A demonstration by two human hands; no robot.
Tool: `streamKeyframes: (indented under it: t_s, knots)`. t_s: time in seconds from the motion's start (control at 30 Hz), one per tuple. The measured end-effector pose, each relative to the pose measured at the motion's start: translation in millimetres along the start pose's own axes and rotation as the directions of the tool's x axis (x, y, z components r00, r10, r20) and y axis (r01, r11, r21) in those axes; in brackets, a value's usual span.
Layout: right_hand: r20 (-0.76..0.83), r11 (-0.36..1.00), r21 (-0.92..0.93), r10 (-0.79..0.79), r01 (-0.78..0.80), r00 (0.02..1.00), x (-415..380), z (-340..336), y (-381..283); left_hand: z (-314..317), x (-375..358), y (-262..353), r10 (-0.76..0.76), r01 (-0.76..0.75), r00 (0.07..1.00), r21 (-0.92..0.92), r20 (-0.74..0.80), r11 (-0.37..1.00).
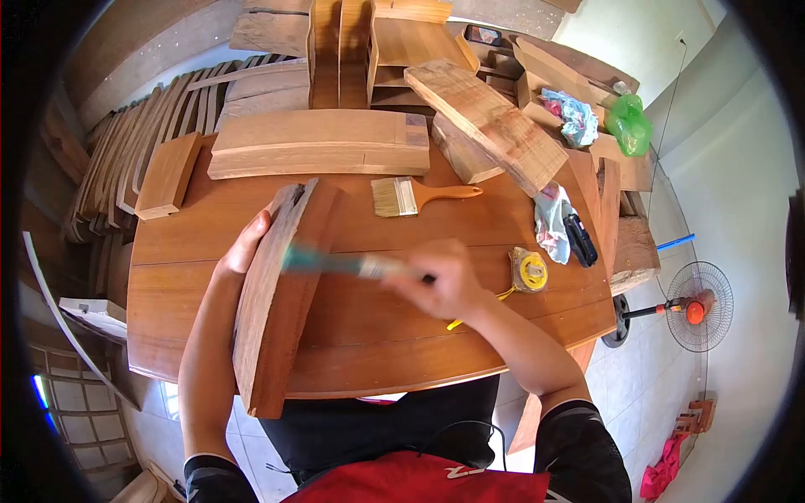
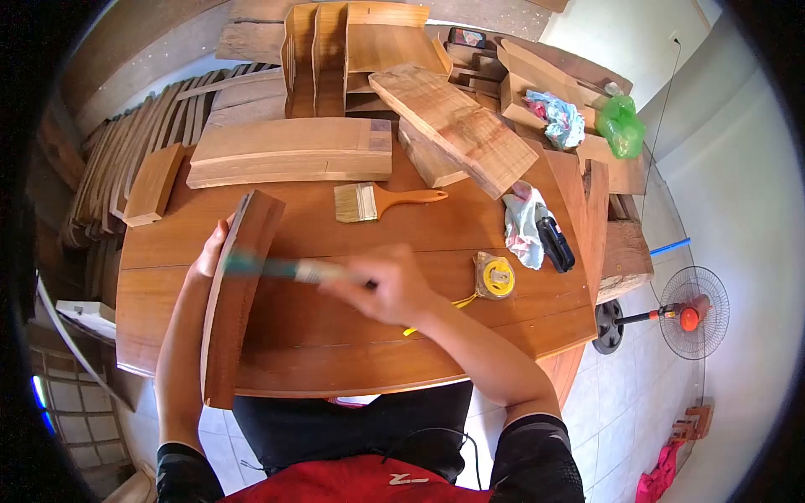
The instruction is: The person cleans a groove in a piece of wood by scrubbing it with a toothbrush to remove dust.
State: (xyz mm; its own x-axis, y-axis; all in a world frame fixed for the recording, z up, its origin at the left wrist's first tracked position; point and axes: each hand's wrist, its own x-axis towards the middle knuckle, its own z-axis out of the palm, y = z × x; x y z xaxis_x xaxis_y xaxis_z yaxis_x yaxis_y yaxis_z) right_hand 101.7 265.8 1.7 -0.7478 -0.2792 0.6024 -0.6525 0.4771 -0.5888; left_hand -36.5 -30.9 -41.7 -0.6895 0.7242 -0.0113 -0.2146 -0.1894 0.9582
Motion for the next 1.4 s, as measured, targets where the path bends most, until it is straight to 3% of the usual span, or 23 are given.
streamKeyframes:
  t_s: [0.1,0.23,0.27,0.37,0.5,0.53,0.63,0.67,0.77,0.8,0.93,1.03,1.13,1.23,1.27,1.37,1.4]
  knots:
    - [-0.019,0.996,-0.019,-0.089,0.089,0.996,4,3,2,-8,1,-1,-0.015,0.015,1.0,0.02,-0.01,1.0]
    - [-0.191,0.976,-0.072,0.19,-0.206,0.963,5,-11,6,-5,5,-1,0.037,-0.038,0.999,0.027,0.038,0.999]
    - [-0.137,0.998,-0.063,0.022,-0.031,0.99,2,-6,8,-3,5,0,0.029,-0.029,0.999,0.016,0.041,0.999]
    - [0.039,0.988,-0.033,-0.149,0.151,0.988,7,2,-5,-6,2,0,-0.012,0.012,1.0,-0.007,0.026,1.0]
    - [-0.17,0.96,-0.069,0.257,-0.272,0.951,4,-17,16,-3,-5,1,-0.02,0.02,0.998,-0.011,-0.055,1.0]
    - [-0.285,0.989,-0.089,0.084,-0.114,0.955,6,-6,20,-4,-4,0,-0.027,0.026,0.999,-0.021,-0.03,0.999]
    - [-0.131,0.981,-0.076,0.168,-0.179,0.977,1,-4,6,2,0,1,-0.027,0.027,1.0,-0.061,-0.008,0.998]
    - [-0.185,0.984,-0.027,0.167,-0.174,0.969,4,-5,6,3,-2,1,-0.039,0.037,0.999,-0.069,-0.028,0.997]
    - [-0.139,0.992,-0.101,0.056,-0.07,0.989,0,-12,15,-6,-3,-2,-0.053,0.052,0.999,-0.06,-0.01,0.997]
    - [-0.002,0.984,-0.164,-0.077,0.076,0.997,2,-14,13,-8,-1,-3,-0.054,0.055,0.998,-0.053,0.013,0.997]
    - [0.075,0.99,-0.022,-0.14,0.142,0.987,1,4,14,-5,4,-2,0.016,-0.015,0.998,-0.031,0.055,0.999]
    - [-0.179,0.954,-0.087,0.269,-0.288,0.946,-1,-2,18,2,2,3,0.058,-0.055,0.995,-0.033,0.079,0.998]
    - [0.122,0.995,-0.09,0.041,-0.03,0.992,-4,-1,11,8,4,11,0.054,-0.055,0.996,0.0,0.071,0.999]
    - [0.187,1.0,0.001,0.026,-0.027,0.982,0,4,7,1,3,5,0.0,-0.002,0.998,0.031,0.059,1.0]
    - [0.061,0.998,-0.023,0.062,-0.061,0.996,-4,6,18,-2,3,3,-0.01,0.009,0.999,0.036,0.044,0.999]
    - [-0.054,0.944,-0.068,0.32,-0.323,0.946,-1,-6,14,-2,3,-2,-0.026,0.026,0.999,0.012,0.042,1.0]
    - [-0.022,0.989,-0.088,0.12,-0.122,0.993,-3,1,15,-1,4,0,-0.028,0.027,0.998,0.009,0.049,1.0]
